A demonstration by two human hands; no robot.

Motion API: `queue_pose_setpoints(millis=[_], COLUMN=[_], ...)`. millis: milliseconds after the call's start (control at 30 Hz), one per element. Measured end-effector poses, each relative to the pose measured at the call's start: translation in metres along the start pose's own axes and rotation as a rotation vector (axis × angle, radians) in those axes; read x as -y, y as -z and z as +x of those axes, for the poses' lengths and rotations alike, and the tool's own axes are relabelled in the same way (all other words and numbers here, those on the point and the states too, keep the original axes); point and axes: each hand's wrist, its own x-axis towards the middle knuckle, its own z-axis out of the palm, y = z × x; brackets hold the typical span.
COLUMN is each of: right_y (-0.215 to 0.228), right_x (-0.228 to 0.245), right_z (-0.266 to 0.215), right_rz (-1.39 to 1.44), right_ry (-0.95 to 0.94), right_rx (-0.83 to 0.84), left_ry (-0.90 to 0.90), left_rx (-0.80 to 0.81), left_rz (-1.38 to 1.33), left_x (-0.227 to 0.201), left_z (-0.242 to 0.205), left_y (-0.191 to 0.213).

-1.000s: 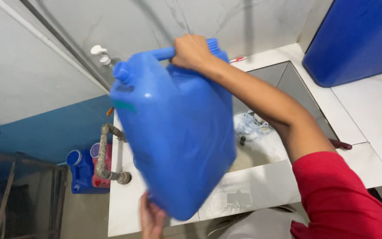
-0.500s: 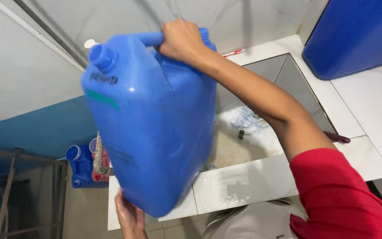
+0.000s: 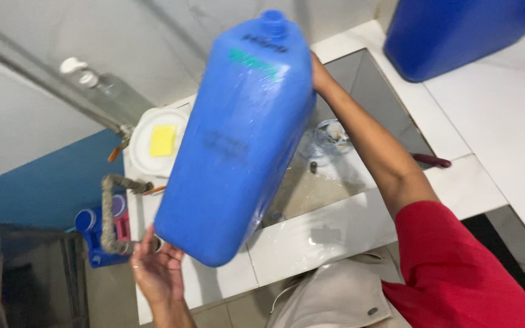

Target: The person cleans a large blue jerrycan in a sink. They use a toothbrush to scrub the cap, scissors to cut the cap's seal, and a sponge to wash the exterior and interior of the container. The person rinses the jerrycan and cap with water from the tap and places the cleaned items aside.

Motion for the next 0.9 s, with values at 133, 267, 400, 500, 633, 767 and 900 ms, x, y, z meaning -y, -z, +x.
queue_pose_setpoints(millis=[133, 267, 400, 500, 633, 767, 900], right_y=[0.046, 0.046, 0.033, 0.032, 0.061, 0.102, 0.146], right_x=[-0.027, -0.046, -0.059, -0.060, -0.061, -0.076, -0.088], right_z=[-0.083, -0.132, -0.147, -0.138, -0.120, -0.120, -0.118], right_rz=[0.276, 0.392, 0.366, 0.268, 0.110, -0.073, -0.261], right_ry=[-0.232, -0.303, -0.323, -0.344, -0.374, -0.435, -0.501], right_rx=[-0.161, -0.344, -0.500, -0.555, -0.592, -0.616, -0.599], left_ry=[-0.204, -0.396, -0.564, -0.588, -0.776, -0.830, -0.679], left_rx=[0.195, 0.434, 0.564, 0.734, 0.839, 0.801, 0.687], left_rz=[0.218, 0.450, 0.677, 0.643, 0.835, 0.934, 0.938], left_x=[-0.036, -0.037, -0.030, -0.027, -0.029, -0.039, -0.061], left_z=[0.006, 0.015, 0.018, 0.018, 0.008, -0.002, 0.009], left_y=[-0.111, -0.213, -0.293, -0.346, -0.403, -0.424, -0.383])
